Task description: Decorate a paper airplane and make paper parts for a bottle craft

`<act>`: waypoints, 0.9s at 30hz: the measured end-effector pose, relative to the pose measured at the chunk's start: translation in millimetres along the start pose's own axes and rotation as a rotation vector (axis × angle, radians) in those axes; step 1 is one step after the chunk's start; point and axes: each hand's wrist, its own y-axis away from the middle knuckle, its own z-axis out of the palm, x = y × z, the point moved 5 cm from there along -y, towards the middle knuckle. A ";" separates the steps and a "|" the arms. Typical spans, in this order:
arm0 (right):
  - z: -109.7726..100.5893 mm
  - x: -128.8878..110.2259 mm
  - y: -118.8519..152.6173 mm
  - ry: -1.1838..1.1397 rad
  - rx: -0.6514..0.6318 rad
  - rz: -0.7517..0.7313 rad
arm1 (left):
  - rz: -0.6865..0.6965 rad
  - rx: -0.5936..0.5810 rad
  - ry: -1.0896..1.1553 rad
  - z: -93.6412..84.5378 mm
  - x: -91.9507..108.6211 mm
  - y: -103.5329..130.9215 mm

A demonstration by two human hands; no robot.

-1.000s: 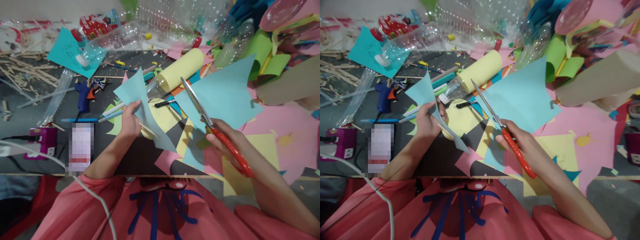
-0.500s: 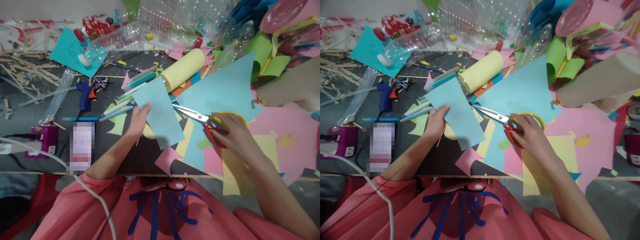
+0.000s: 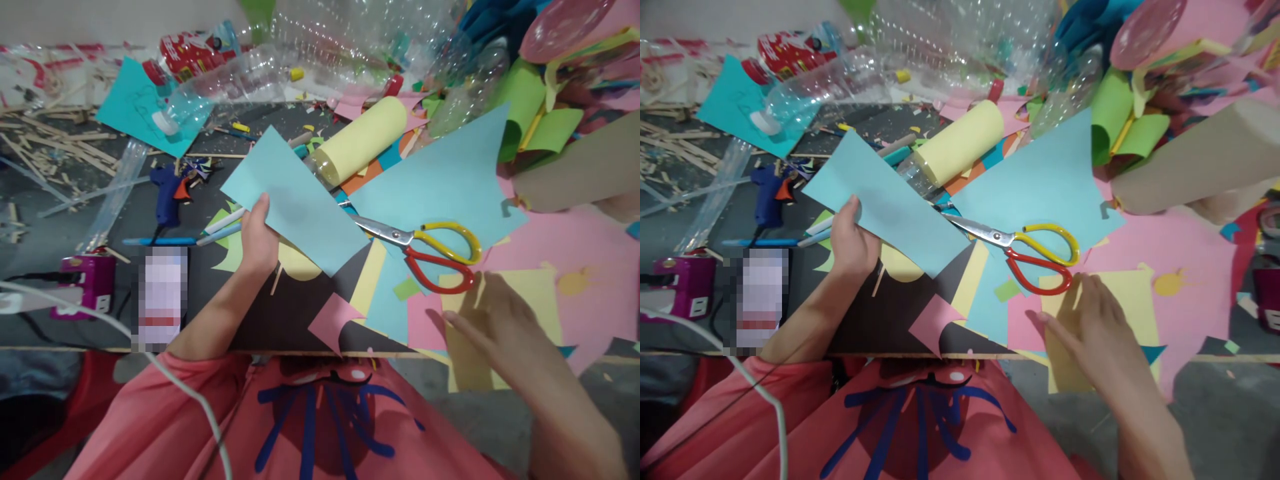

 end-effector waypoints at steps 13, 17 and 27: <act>7.1 -7.1 8.7 -0.113 0.346 0.238 | 0.073 0.014 0.053 -8.4 -5.0 -9.2; 9.8 5.0 10.8 -0.182 0.256 0.252 | 0.061 -0.011 0.073 -8.9 -7.6 -10.1; -25.4 42.0 28.7 -0.297 0.356 0.868 | 0.121 -0.003 0.110 -4.8 -1.2 -3.3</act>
